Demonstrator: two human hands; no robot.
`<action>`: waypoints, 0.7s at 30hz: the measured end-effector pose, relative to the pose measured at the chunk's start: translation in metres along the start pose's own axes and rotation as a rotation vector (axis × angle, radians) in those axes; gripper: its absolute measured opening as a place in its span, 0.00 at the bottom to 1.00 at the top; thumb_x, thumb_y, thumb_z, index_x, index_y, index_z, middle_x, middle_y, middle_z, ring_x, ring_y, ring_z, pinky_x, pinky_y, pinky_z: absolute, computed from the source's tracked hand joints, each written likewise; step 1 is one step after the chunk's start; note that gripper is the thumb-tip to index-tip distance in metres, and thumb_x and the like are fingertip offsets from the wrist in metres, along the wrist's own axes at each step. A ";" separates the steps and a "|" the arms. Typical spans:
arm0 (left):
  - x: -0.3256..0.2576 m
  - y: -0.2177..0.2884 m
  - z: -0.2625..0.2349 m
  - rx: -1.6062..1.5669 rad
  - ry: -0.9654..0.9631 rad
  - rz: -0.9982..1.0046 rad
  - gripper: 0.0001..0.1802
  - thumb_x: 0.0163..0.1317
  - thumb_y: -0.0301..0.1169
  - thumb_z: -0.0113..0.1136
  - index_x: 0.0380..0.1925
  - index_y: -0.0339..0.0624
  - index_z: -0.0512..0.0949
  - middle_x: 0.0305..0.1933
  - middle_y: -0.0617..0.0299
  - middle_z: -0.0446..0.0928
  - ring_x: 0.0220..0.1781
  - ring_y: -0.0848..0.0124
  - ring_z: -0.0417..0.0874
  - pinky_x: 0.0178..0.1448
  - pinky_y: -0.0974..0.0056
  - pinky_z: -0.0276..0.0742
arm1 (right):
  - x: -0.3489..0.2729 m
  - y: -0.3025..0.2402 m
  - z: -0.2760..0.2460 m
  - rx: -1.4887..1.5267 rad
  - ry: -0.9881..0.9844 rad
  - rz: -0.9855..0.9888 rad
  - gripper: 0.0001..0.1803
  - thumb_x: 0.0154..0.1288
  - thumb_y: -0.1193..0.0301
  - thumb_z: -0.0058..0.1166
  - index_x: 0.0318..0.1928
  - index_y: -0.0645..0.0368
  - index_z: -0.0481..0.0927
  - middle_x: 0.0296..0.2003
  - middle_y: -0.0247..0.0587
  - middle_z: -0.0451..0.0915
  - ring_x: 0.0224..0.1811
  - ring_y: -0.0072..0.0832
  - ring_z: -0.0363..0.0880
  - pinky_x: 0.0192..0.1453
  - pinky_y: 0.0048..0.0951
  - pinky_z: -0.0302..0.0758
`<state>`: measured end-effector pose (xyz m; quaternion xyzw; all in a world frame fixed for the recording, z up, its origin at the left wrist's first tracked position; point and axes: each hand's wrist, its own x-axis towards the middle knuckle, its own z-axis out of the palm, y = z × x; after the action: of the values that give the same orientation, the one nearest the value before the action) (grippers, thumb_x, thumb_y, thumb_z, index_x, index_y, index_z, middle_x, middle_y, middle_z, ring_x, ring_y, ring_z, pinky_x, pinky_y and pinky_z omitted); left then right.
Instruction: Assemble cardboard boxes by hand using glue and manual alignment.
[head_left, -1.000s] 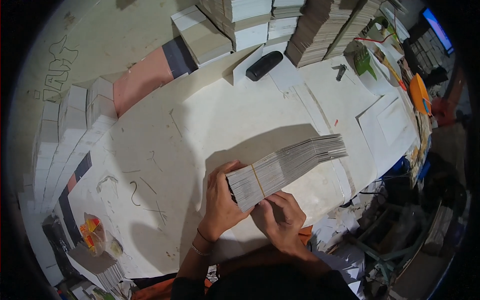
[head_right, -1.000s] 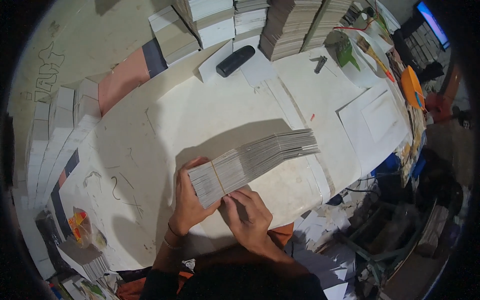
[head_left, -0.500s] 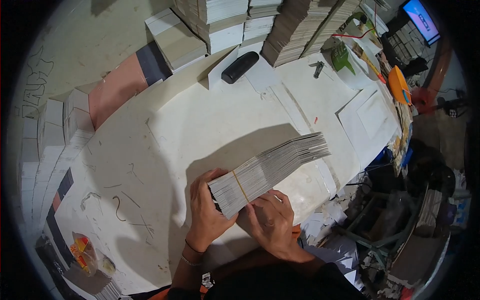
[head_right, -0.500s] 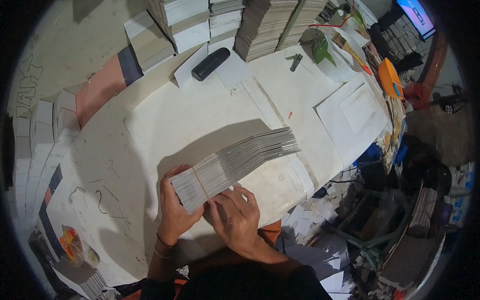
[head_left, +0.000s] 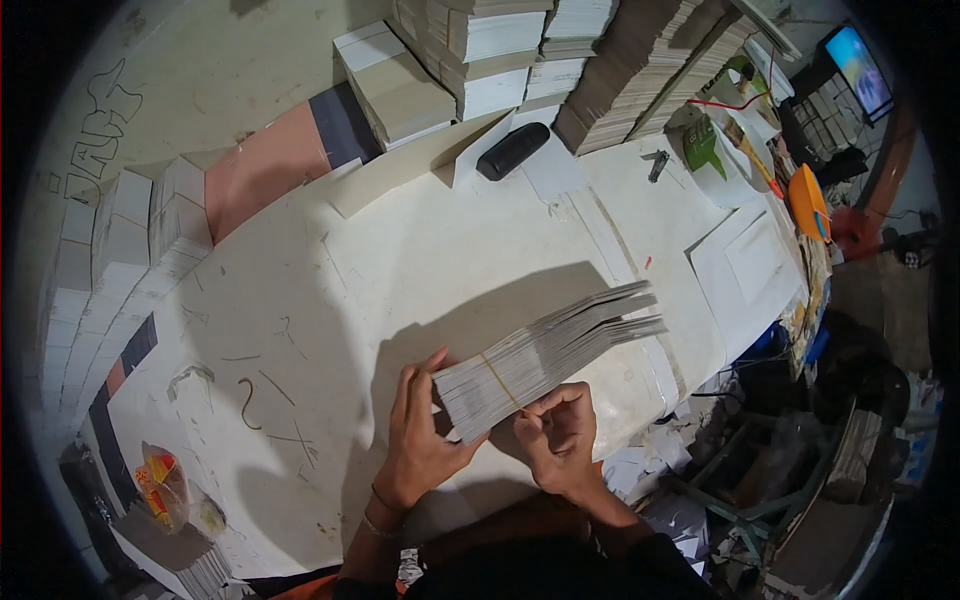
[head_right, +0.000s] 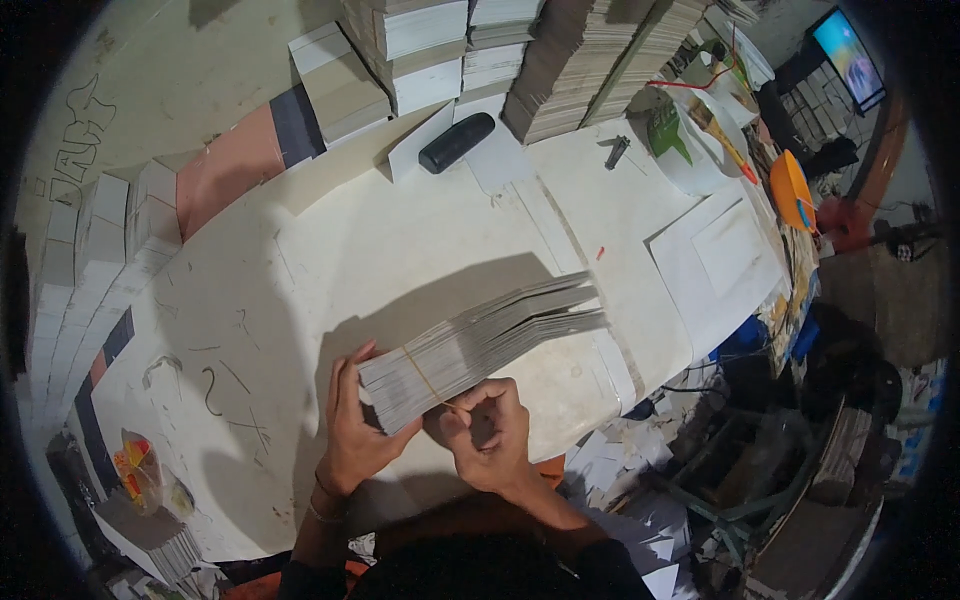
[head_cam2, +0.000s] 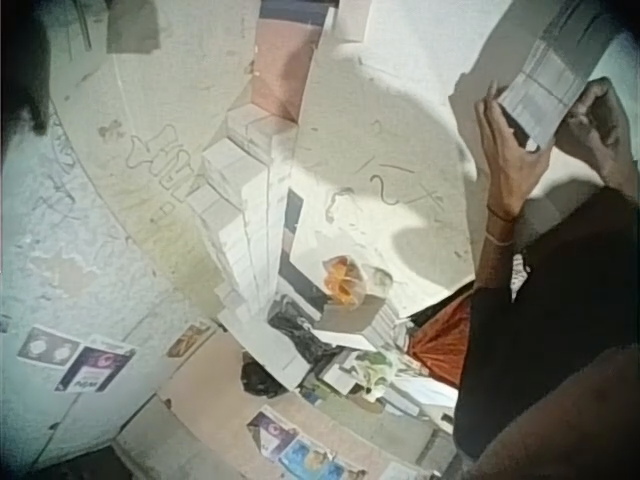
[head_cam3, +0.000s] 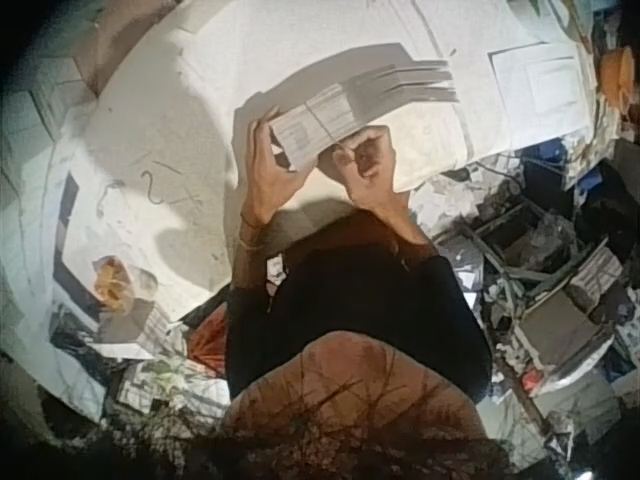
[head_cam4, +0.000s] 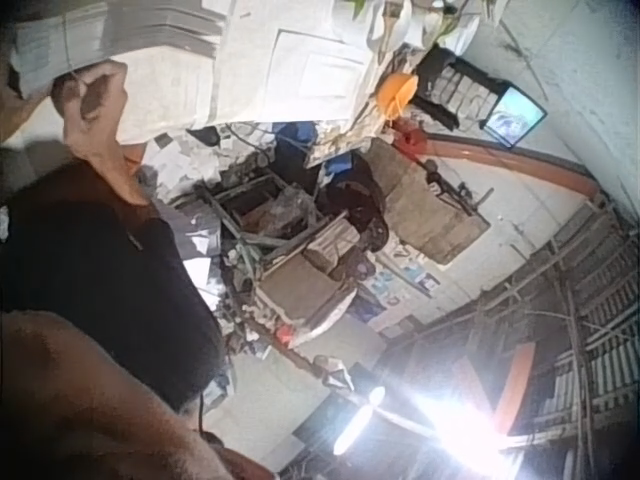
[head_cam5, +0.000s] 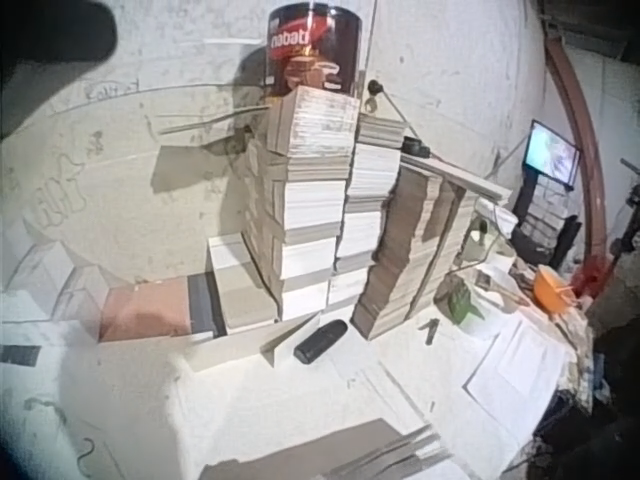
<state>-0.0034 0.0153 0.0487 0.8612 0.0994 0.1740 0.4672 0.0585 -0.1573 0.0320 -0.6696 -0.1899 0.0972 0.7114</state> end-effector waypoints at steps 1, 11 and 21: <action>-0.003 0.001 -0.002 0.003 0.002 0.002 0.51 0.44 0.25 0.80 0.69 0.28 0.64 0.58 0.46 0.70 0.58 0.53 0.79 0.61 0.53 0.76 | 0.003 -0.001 -0.002 0.053 -0.039 -0.008 0.09 0.70 0.82 0.54 0.46 0.63 0.70 0.32 0.35 0.76 0.34 0.18 0.74 0.41 0.23 0.73; -0.037 0.002 -0.031 -0.119 0.101 -0.161 0.47 0.48 0.27 0.82 0.65 0.28 0.63 0.57 0.42 0.71 0.56 0.51 0.79 0.58 0.52 0.78 | 0.087 -0.020 -0.043 0.077 0.426 0.132 0.06 0.73 0.78 0.54 0.47 0.61 0.73 0.27 0.31 0.76 0.27 0.19 0.75 0.37 0.25 0.76; -0.064 -0.024 -0.034 -0.099 0.085 -0.165 0.53 0.47 0.21 0.74 0.72 0.32 0.55 0.64 0.47 0.66 0.67 0.56 0.71 0.70 0.54 0.70 | 0.175 -0.033 -0.163 -0.322 0.429 0.024 0.07 0.69 0.75 0.55 0.41 0.67 0.80 0.33 0.35 0.79 0.33 0.21 0.75 0.40 0.26 0.75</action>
<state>-0.0761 0.0335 0.0325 0.8179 0.1809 0.1759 0.5171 0.2793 -0.2402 0.0842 -0.7817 -0.0398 -0.0697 0.6184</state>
